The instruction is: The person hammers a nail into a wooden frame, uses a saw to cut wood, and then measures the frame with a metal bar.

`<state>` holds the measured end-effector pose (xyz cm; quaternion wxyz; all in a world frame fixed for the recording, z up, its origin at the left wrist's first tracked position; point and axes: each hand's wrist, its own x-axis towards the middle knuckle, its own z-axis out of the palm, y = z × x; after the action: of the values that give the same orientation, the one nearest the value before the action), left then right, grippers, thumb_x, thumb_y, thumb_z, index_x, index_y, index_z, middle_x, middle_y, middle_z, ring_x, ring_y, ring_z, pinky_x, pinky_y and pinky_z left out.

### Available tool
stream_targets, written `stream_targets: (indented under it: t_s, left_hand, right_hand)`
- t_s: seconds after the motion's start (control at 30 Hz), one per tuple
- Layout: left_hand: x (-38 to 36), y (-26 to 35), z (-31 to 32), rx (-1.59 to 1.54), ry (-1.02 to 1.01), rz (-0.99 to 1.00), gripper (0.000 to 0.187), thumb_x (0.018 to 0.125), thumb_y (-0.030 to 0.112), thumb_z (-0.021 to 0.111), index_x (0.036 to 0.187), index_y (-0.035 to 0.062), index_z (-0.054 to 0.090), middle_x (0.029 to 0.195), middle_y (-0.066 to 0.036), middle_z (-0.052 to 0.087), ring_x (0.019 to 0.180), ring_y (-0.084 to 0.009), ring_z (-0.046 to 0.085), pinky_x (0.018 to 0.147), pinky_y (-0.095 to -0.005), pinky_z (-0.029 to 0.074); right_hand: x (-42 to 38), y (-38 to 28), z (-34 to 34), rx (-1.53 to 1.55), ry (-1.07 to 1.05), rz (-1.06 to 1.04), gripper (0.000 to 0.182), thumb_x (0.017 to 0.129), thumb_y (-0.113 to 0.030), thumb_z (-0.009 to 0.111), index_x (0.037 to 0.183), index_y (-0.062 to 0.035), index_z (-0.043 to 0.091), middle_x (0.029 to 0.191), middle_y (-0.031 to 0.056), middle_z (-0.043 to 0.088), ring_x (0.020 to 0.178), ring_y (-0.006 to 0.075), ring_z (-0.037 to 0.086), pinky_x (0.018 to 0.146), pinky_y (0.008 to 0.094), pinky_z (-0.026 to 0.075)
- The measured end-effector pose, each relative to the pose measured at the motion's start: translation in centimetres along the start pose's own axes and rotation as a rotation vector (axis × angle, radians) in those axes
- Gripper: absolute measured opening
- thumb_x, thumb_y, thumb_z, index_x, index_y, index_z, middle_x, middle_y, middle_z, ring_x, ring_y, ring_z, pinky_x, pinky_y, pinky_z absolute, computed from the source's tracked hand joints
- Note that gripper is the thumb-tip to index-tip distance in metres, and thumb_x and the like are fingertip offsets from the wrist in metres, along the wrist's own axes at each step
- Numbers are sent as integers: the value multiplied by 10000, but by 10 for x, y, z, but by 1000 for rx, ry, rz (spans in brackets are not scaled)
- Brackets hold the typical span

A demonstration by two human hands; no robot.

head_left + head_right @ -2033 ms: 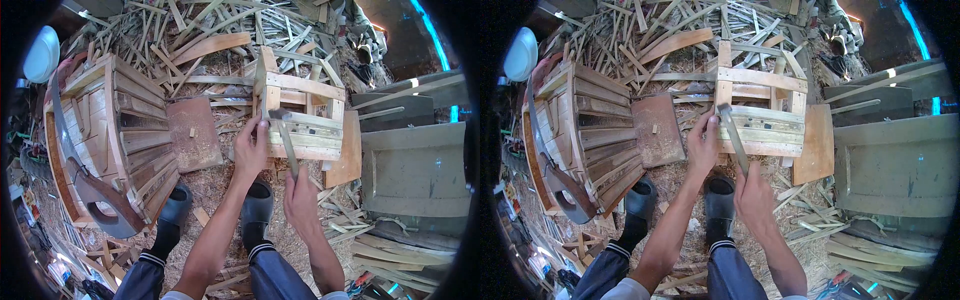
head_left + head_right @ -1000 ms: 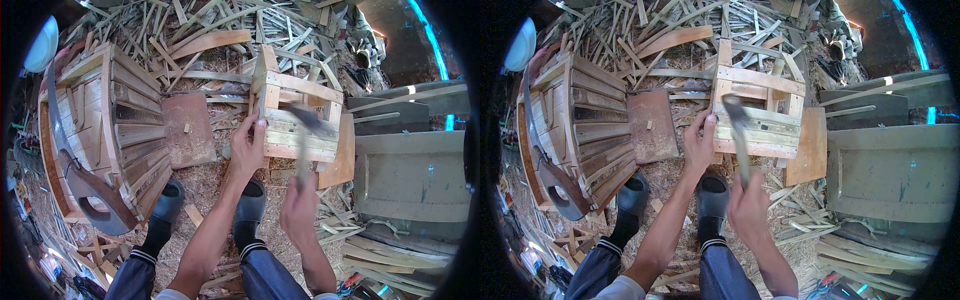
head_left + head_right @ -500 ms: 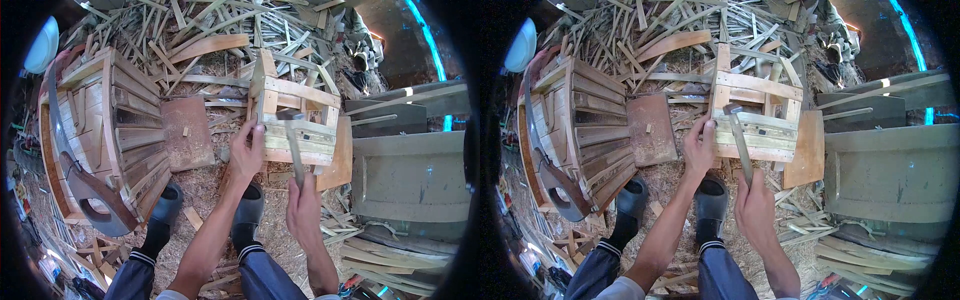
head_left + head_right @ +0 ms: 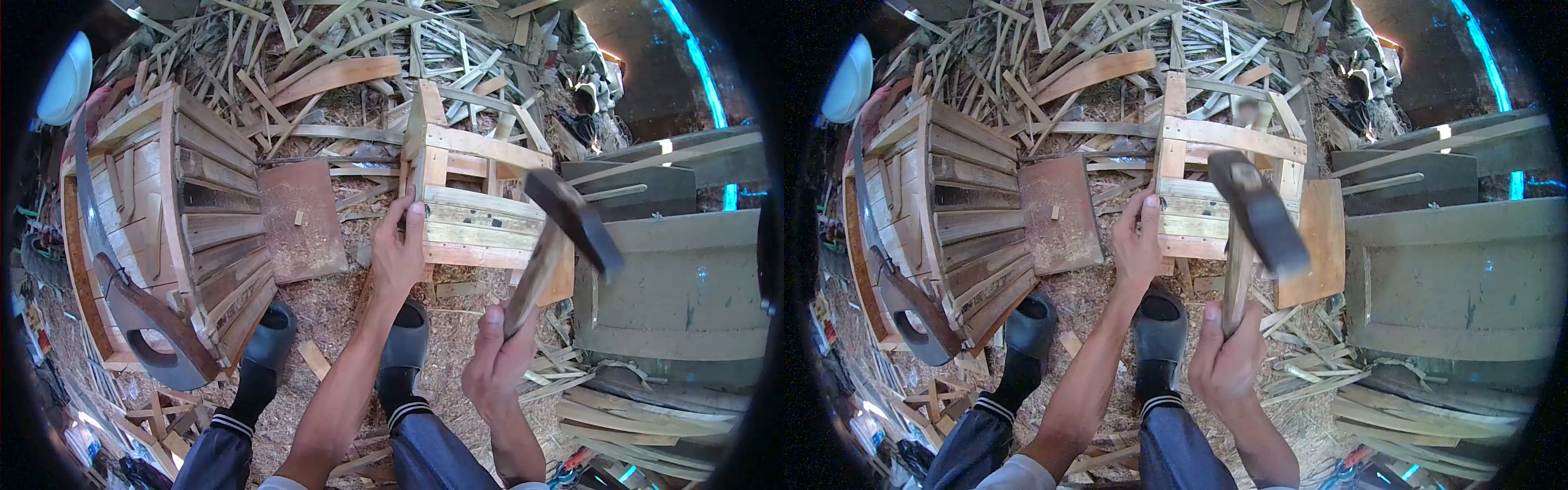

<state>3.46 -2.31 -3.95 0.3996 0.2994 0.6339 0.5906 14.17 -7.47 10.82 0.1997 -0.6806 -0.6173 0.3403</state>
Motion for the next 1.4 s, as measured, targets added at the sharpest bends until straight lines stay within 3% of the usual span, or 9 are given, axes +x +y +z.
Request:
stream_targets:
  t_s: [0.2, 0.4, 0.47, 0.6, 0.77, 0.93, 1.13, 1.33, 1.4]
  left_hand:
    - [1, 5, -4, 117, -25, 11, 356, 973, 243, 520, 1170, -46, 588, 973, -209, 674, 909, -243, 648, 805, -352, 483]
    - [-1, 2, -1, 35, 5, 14, 355, 971, 241, 523, 1168, -48, 587, 980, -223, 670, 934, -254, 649, 836, -358, 479]
    - [0, 4, -1, 43, 7, 20, 355, 971, 239, 524, 1166, -50, 588, 979, -224, 670, 931, -250, 647, 838, -358, 479]
    - [1, 3, -4, 58, -15, 16, 349, 970, 230, 525, 1157, -58, 588, 945, -207, 670, 886, -215, 638, 804, -339, 482]
    - [1, 3, -1, 31, -18, 37, 339, 970, 221, 520, 1143, -62, 585, 884, -179, 666, 819, -196, 626, 759, -331, 484]
    - [3, 3, -4, 113, -31, 71, 326, 971, 215, 519, 1132, -58, 592, 883, -200, 671, 830, -204, 643, 750, -340, 490]
    - [0, 1, 1, 36, 5, 52, 339, 972, 226, 520, 1145, -55, 597, 899, -225, 675, 860, -231, 658, 773, -346, 490]
    - [2, -4, 0, 118, 15, 97, 336, 972, 227, 514, 1135, -55, 599, 904, -230, 672, 848, -256, 663, 771, -357, 491]
    - [0, -2, 3, 52, 29, 104, 333, 971, 225, 514, 1132, -54, 599, 905, -233, 671, 851, -268, 666, 769, -359, 492]
  right_hand:
    - [18, 26, 18, -294, -235, -36, 154, 958, -122, 502, 987, 21, 451, 605, 223, 534, 546, 423, 574, 467, 442, 398]
    - [1, 18, 13, 50, 39, -54, 158, 960, -128, 487, 952, 23, 440, 592, 262, 540, 584, 476, 569, 476, 492, 402]
    - [16, 46, 30, -302, -189, -24, 142, 958, -109, 496, 927, 18, 442, 564, 211, 523, 496, 383, 572, 447, 443, 395]
    - [7, 17, 14, -190, -220, -5, 138, 955, -103, 506, 926, 16, 443, 574, 198, 531, 482, 351, 573, 438, 419, 392]
    - [-5, 16, 17, 50, 47, -51, 183, 959, -140, 499, 915, 25, 432, 620, 299, 546, 605, 506, 560, 468, 509, 399]
    - [12, 24, 21, -218, -209, -56, 189, 963, -148, 499, 914, 20, 426, 583, 264, 530, 547, 462, 574, 450, 480, 398]
    - [2, 22, 20, 18, 38, -6, 182, 964, -132, 487, 917, 32, 426, 594, 275, 533, 574, 489, 560, 464, 496, 392]
    - [12, 5, 11, -47, -202, 25, 187, 965, -145, 483, 901, 20, 424, 607, 277, 536, 593, 481, 566, 477, 494, 394]
    - [-2, 9, 10, 68, 27, -28, 173, 964, -142, 478, 916, 16, 429, 619, 286, 541, 605, 499, 551, 483, 509, 391]
